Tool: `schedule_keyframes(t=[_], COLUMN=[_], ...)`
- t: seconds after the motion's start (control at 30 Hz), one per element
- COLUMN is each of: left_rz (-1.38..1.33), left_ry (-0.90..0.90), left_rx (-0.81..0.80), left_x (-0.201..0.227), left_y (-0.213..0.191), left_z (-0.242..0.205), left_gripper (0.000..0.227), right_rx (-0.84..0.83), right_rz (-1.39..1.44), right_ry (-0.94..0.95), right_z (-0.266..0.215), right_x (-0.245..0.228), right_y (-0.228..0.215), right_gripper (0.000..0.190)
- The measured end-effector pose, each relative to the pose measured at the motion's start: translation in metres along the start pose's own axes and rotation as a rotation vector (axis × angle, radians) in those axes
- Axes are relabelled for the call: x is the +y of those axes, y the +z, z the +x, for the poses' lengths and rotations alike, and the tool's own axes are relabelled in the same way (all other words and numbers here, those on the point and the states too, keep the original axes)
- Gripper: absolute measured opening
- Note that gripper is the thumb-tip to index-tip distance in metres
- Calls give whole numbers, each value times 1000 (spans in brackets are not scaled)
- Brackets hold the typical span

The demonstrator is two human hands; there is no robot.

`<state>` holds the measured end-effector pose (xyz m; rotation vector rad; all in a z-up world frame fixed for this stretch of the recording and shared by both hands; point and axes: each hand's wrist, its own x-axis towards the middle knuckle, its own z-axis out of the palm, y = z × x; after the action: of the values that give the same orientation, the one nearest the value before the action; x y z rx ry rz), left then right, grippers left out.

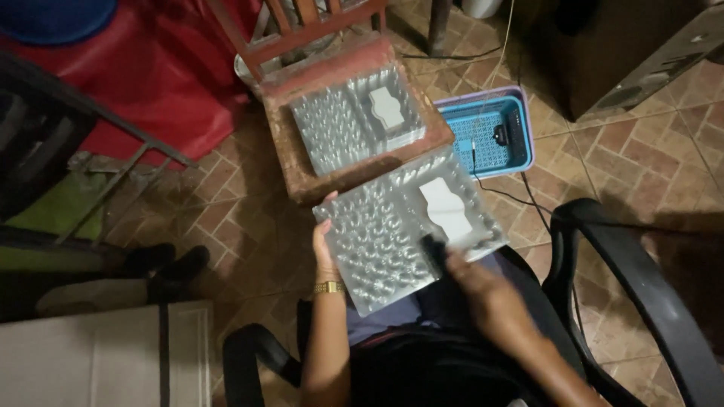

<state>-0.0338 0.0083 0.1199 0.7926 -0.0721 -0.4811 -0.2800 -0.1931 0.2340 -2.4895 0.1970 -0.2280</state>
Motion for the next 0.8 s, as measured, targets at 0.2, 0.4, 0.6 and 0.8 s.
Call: schedule_keyframes(t=[0.2, 0.4, 0.6, 0.8], left_rz=[-24, 12, 25, 4], left_ry=[13, 0, 4, 11], left_rx=[36, 28, 23, 48], left_x=[-3, 5, -3, 4], left_y=[0, 6, -7, 7], left_z=[-4, -8, -2, -12], left_gripper=[72, 74, 74, 70], right_rx=[-416, -439, -366, -363], right_rz=[-588, -673, -729, -784], right_ry=[85, 79, 14, -65], right_z=[-6, 53, 106, 62], right_x=[-1, -15, -25, -35], right_y=[40, 44, 41, 22], right_gripper=[82, 76, 85, 72])
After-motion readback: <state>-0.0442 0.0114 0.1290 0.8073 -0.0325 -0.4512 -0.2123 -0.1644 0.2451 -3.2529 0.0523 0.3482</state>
